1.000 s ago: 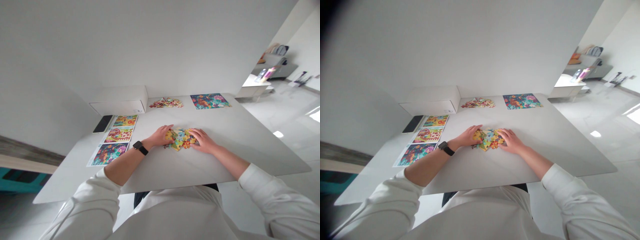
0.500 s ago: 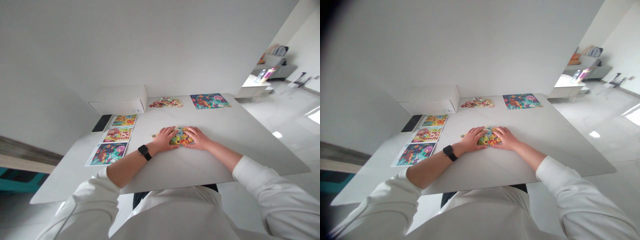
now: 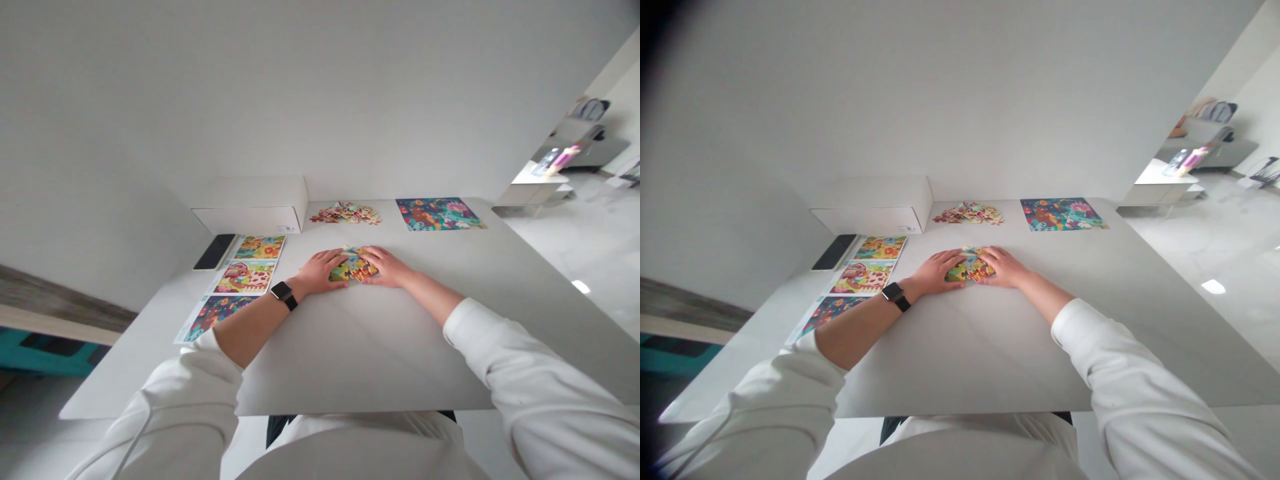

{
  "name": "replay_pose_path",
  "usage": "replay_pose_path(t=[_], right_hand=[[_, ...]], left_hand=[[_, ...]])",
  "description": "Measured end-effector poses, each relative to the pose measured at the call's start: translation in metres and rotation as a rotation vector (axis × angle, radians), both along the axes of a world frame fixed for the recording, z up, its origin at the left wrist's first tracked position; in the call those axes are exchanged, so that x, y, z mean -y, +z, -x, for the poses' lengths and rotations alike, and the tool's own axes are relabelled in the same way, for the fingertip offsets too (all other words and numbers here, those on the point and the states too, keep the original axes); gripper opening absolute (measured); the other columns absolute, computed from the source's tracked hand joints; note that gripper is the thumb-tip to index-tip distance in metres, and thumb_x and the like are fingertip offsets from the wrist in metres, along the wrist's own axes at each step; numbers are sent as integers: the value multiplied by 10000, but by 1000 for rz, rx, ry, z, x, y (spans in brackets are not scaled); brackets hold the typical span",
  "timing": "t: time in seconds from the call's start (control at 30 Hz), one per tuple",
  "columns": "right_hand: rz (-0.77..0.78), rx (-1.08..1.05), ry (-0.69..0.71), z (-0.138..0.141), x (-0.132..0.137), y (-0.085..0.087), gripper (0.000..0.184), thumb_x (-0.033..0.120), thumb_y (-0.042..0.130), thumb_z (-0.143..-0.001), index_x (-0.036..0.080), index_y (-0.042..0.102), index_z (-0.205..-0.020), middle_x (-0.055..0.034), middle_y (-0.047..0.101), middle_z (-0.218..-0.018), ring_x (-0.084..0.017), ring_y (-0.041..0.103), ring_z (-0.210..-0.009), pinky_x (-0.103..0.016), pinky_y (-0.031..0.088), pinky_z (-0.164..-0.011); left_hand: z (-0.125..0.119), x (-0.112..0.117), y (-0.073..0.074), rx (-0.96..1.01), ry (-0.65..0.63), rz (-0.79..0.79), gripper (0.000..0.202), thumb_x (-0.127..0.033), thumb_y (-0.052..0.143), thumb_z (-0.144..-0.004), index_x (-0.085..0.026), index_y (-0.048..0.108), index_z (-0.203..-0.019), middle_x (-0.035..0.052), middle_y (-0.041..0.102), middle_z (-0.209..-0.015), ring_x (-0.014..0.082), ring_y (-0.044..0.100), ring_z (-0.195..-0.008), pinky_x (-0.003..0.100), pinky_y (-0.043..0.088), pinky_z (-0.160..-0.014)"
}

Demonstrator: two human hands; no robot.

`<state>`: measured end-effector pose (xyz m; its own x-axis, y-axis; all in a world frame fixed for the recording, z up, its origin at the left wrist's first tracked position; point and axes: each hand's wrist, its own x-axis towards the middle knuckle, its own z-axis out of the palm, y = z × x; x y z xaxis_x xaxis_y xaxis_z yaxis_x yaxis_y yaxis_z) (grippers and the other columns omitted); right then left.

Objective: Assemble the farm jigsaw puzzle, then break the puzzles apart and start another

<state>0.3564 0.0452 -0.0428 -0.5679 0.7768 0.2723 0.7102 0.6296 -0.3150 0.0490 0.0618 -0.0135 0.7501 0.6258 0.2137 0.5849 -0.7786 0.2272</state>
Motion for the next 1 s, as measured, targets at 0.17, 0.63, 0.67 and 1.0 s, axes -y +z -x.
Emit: replay_pose_path(t=[0.17, 0.63, 0.67, 1.0], right_hand=[[-27, -33, 35, 22, -45, -7, 913, 747, 729, -879, 217, 553, -1602, -202, 478, -1663, -420, 455, -1535, -604, 379, -1284], [-29, -34, 117, 65, -122, -7, 877, 722, 730, -896, 185, 581, -1573, -230, 495, -1646, -434, 456, -1531, -632, 383, -1266], [-27, -34, 123, 67, -125, -7, 876, 722, 736, -891, 189, 586, -1569, -227, 499, -1643, -434, 455, -1531, -632, 380, -1268], [-17, -120, 90, 61, -119, -2, 873, 616, 798, -880, 251, 517, -1621, -175, 516, -1641, -393, 498, -1509, -603, 417, -1260]], left_hand=[[23, -36, -2, 20, 2, 18, 869, -683, 722, -905, -218, 515, -1609, 174, 472, -1682, 362, 479, -1526, 519, 364, -1288], [78, -111, -2, 60, -12, 35, 789, -611, 743, -906, -198, 572, -1555, 197, 521, -1628, 379, 482, -1509, 546, 356, -1284], [81, -113, -1, 61, -22, 39, 785, -610, 750, -902, -201, 578, -1550, 196, 529, -1622, 379, 490, -1503, 545, 359, -1282], [82, -94, -2, 49, -17, -25, 787, -622, 701, -957, -206, 516, -1599, 206, 481, -1662, 381, 449, -1542, 584, 364, -1287]])
